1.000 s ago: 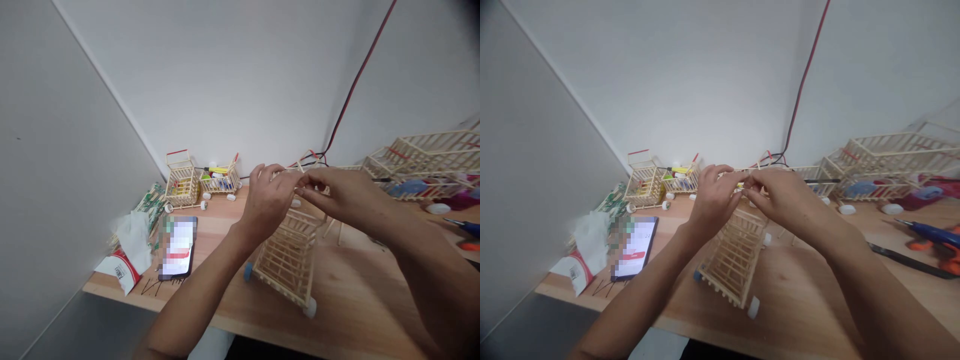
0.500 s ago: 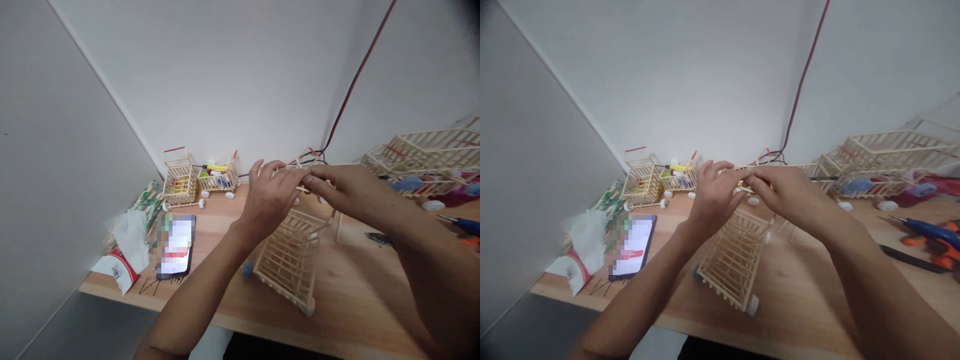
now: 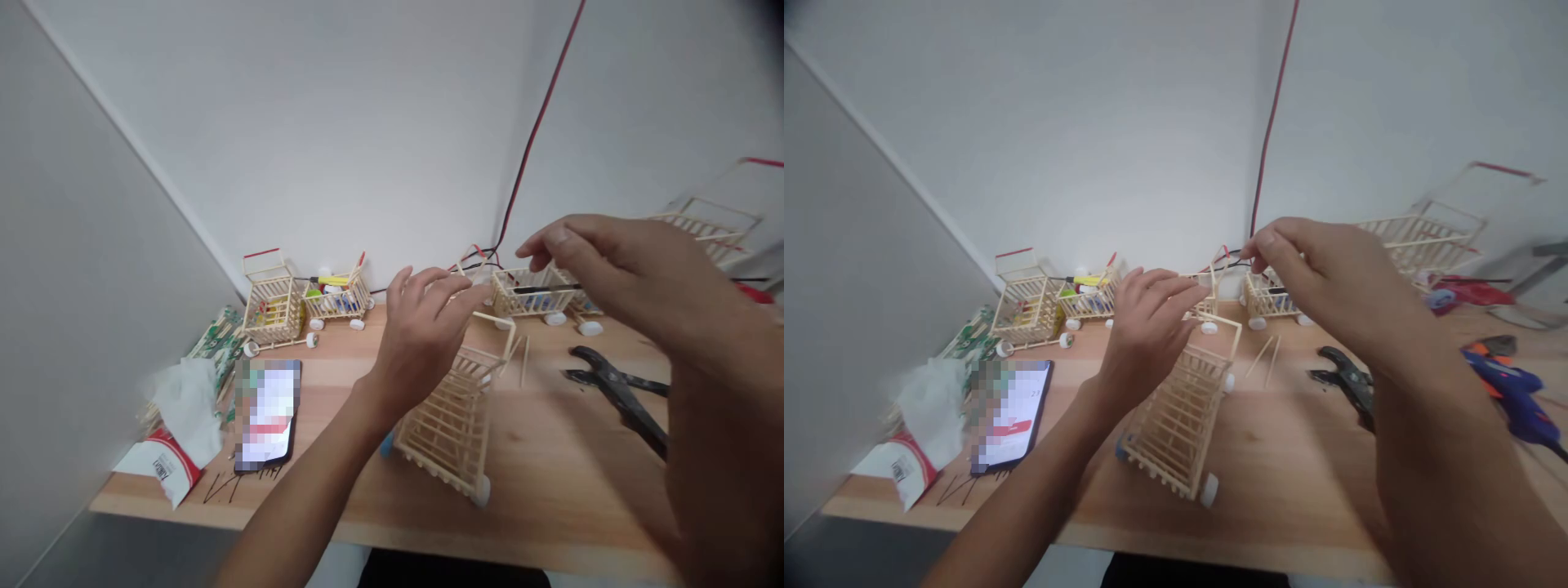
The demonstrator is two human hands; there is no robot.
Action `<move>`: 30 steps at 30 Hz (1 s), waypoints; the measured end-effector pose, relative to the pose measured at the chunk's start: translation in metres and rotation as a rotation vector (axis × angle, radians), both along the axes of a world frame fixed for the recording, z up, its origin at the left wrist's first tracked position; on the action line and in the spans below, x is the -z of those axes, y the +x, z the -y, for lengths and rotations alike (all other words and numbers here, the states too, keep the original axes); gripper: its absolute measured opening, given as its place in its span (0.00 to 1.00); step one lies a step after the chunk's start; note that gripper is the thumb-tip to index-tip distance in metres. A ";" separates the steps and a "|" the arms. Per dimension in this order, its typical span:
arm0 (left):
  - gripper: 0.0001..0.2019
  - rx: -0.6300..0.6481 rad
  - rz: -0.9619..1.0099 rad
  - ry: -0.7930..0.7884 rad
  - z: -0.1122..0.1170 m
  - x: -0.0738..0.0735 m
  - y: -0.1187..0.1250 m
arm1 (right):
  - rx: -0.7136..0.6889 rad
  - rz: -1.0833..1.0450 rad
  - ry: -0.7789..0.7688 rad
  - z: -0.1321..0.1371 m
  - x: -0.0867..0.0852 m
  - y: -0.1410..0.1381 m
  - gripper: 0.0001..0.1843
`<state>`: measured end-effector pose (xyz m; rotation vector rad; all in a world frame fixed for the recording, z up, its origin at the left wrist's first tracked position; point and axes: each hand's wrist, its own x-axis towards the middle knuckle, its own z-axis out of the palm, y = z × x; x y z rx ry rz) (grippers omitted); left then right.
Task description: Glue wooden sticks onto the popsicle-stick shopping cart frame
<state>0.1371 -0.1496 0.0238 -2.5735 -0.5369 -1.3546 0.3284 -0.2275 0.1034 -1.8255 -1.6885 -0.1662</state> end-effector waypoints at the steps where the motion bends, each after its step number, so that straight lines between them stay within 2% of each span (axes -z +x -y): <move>1: 0.14 0.011 0.012 -0.013 0.001 -0.002 -0.003 | 0.027 -0.003 0.015 0.003 -0.003 0.000 0.18; 5: 0.14 0.065 0.117 -0.101 -0.001 -0.016 -0.018 | 0.099 -0.026 0.005 0.011 -0.006 0.005 0.18; 8: 0.14 0.110 0.226 -0.175 -0.005 -0.026 -0.027 | 0.082 -0.008 -0.065 0.012 0.006 0.015 0.19; 10: 0.14 0.139 0.276 -0.234 -0.008 -0.028 -0.029 | 0.080 -0.042 -0.092 0.015 0.021 0.022 0.20; 13: 0.13 0.191 0.337 -0.357 -0.013 -0.025 -0.026 | 0.062 -0.202 -0.111 0.020 0.052 0.026 0.23; 16: 0.11 0.237 0.388 -0.561 -0.018 -0.016 -0.021 | -0.032 -0.482 -0.065 0.022 0.084 0.021 0.29; 19: 0.10 0.278 0.451 -0.803 -0.023 -0.006 -0.018 | -0.082 -0.665 -0.085 0.019 0.104 0.011 0.33; 22: 0.11 0.324 0.509 -0.995 -0.025 0.003 -0.018 | -0.112 -0.737 -0.111 0.016 0.108 0.002 0.35; 24: 0.11 0.350 0.528 -1.091 -0.024 0.007 -0.019 | -0.130 -0.749 -0.127 0.015 0.104 -0.002 0.33; 27: 0.13 0.364 0.521 -1.196 -0.021 0.010 -0.021 | -0.154 -0.776 -0.132 0.015 0.098 -0.006 0.28; 30: 0.14 0.353 0.488 -1.266 -0.018 0.010 -0.023 | -0.161 -0.838 -0.110 0.013 0.097 -0.009 0.27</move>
